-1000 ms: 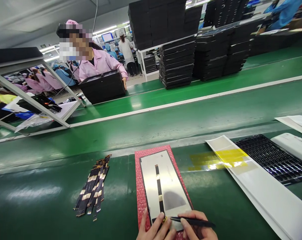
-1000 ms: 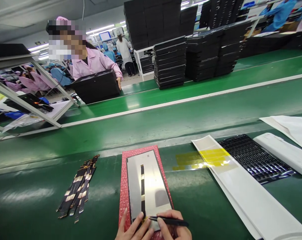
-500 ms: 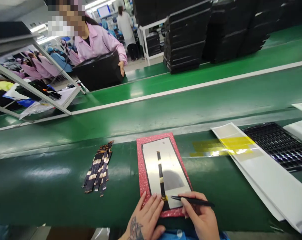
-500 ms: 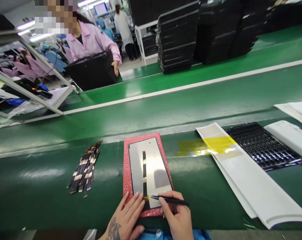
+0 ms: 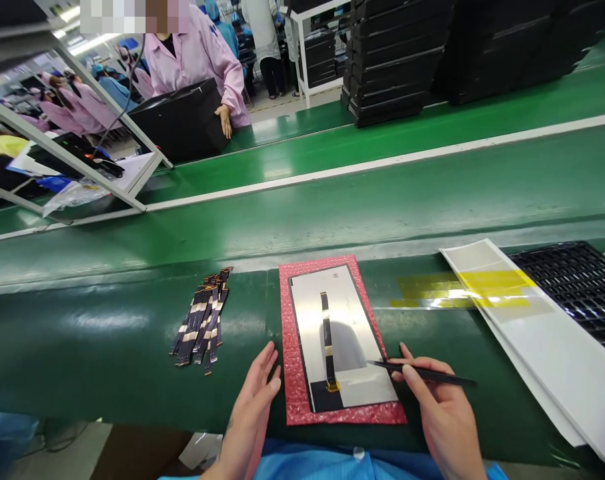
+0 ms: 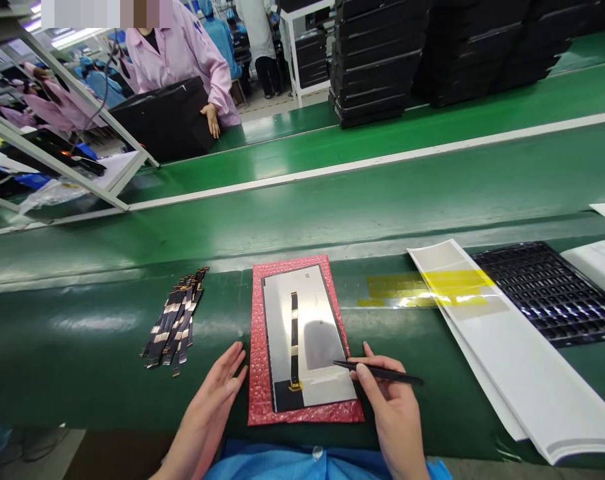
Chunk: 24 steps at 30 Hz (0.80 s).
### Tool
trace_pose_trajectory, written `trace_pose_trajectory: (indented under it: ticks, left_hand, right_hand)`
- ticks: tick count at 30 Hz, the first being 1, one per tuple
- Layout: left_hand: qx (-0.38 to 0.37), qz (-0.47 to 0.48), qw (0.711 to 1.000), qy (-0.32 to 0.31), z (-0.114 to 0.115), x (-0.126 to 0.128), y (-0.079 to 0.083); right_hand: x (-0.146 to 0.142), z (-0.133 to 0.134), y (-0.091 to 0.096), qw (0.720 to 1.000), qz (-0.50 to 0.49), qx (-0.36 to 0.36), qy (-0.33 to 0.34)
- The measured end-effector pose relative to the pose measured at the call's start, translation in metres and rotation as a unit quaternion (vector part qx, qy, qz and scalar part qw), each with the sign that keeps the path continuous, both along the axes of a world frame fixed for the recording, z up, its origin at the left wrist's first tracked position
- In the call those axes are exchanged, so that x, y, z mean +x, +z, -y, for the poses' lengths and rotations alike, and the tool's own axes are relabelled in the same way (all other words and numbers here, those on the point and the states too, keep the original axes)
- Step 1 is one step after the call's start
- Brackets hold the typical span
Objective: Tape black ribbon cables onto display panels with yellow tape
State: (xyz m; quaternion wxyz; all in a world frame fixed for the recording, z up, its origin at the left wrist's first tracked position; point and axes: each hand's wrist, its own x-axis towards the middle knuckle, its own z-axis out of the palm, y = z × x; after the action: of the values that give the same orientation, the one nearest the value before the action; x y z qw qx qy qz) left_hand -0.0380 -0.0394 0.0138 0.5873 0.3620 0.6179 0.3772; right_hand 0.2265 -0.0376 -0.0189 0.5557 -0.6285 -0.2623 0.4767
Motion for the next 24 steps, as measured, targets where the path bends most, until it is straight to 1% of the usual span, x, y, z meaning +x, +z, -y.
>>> trace_pose_trajectory:
  ticks: [1,2,3,5,8,10,12,14,17,20,22,24]
  left_hand:
    - [-0.042,0.063,0.997,0.016,-0.005,0.001,0.007]
    - [-0.069,0.112,0.991,0.018,-0.009,0.003,0.012]
    - [-0.086,0.146,0.985,0.014,-0.014,0.005,0.015]
    - [-0.105,0.178,0.978,0.004,-0.024,0.008,0.017]
    - [-0.124,0.177,0.976,-0.005,-0.036,0.011,0.016]
    - [-0.128,0.195,0.972,-0.027,-0.042,0.012,0.017]
    - [-0.128,0.212,0.967,-0.054,-0.045,0.014,0.017]
    - [-0.131,0.203,0.968,-0.063,-0.045,0.016,0.015]
    - [-0.13,0.181,0.974,-0.035,-0.041,0.016,0.004]
    - [-0.122,0.187,0.975,0.006,-0.043,0.011,-0.004]
    - [-0.122,0.171,0.977,0.036,-0.054,0.003,-0.001]
    - [-0.119,0.125,0.984,0.054,-0.075,-0.009,0.009]
  right_hand:
    - [-0.003,-0.001,-0.001,1.0,-0.004,-0.003,0.015]
    - [-0.007,-0.002,-0.002,0.999,-0.008,-0.007,0.033]
    - [-0.012,-0.002,-0.002,0.999,-0.014,-0.009,0.05]
    - [-0.02,-0.002,0.0,0.997,-0.032,-0.014,0.072]
    - [-0.026,-0.004,0.002,0.996,-0.05,-0.015,0.07]
    - [-0.027,-0.006,0.002,0.995,-0.063,-0.01,0.074]
    - [-0.029,-0.008,0.001,0.992,-0.086,-0.006,0.087]
    - [-0.032,-0.011,0.0,0.99,-0.108,-0.001,0.096]
    - [-0.037,-0.017,-0.002,0.985,-0.131,0.006,0.11]
    - [-0.041,-0.022,-0.005,0.979,-0.155,0.009,0.133]
    - [-0.044,-0.024,-0.007,0.972,-0.177,0.007,0.152]
    - [-0.05,-0.024,-0.008,0.97,-0.198,0.001,0.139]
